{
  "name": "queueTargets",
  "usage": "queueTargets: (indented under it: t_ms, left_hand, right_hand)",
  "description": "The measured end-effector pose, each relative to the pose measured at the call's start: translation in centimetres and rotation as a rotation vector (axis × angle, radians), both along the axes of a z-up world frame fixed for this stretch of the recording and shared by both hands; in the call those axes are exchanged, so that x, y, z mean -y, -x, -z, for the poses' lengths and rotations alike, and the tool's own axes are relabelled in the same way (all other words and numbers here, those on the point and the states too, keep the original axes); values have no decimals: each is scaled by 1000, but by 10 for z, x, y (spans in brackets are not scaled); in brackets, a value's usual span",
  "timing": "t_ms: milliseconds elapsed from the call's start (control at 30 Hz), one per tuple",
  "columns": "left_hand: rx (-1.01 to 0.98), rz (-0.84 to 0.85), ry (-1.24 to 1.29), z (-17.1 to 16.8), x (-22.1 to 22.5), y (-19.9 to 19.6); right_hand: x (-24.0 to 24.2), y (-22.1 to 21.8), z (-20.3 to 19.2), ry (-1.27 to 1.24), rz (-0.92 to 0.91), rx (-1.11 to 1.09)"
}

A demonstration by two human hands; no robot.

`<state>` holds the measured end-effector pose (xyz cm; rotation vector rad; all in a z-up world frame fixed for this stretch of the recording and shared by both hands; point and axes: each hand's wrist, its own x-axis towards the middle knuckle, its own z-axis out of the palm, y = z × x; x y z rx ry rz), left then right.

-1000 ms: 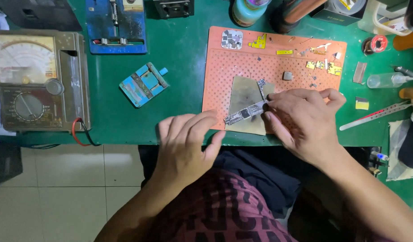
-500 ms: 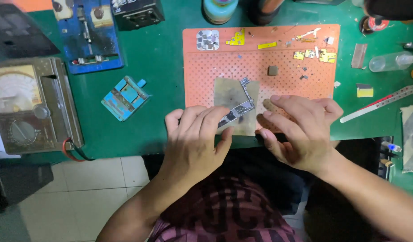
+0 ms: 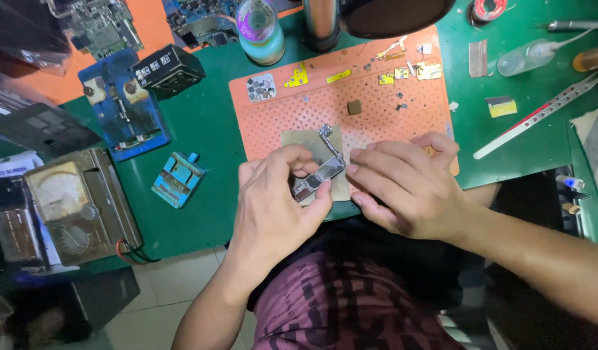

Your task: Technician repairing a mobile phone motherboard by inspecting components with tweezers and testing with probes.

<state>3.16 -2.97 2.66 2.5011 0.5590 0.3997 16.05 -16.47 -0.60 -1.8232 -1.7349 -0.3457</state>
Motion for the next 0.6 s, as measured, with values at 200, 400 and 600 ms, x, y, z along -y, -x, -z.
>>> queueTargets:
  t_ms: [200, 400, 600]
  left_hand:
    - [132, 59, 776, -8, 4, 0]
    - [149, 175, 1336, 9, 1, 8]
    - [367, 92, 1794, 17, 8, 8]
  right_hand:
    - [4, -2, -6, -58, -58, -12]
    - [10, 0, -12, -79, -69, -40]
    - [7, 4, -20, -57, -73, -71]
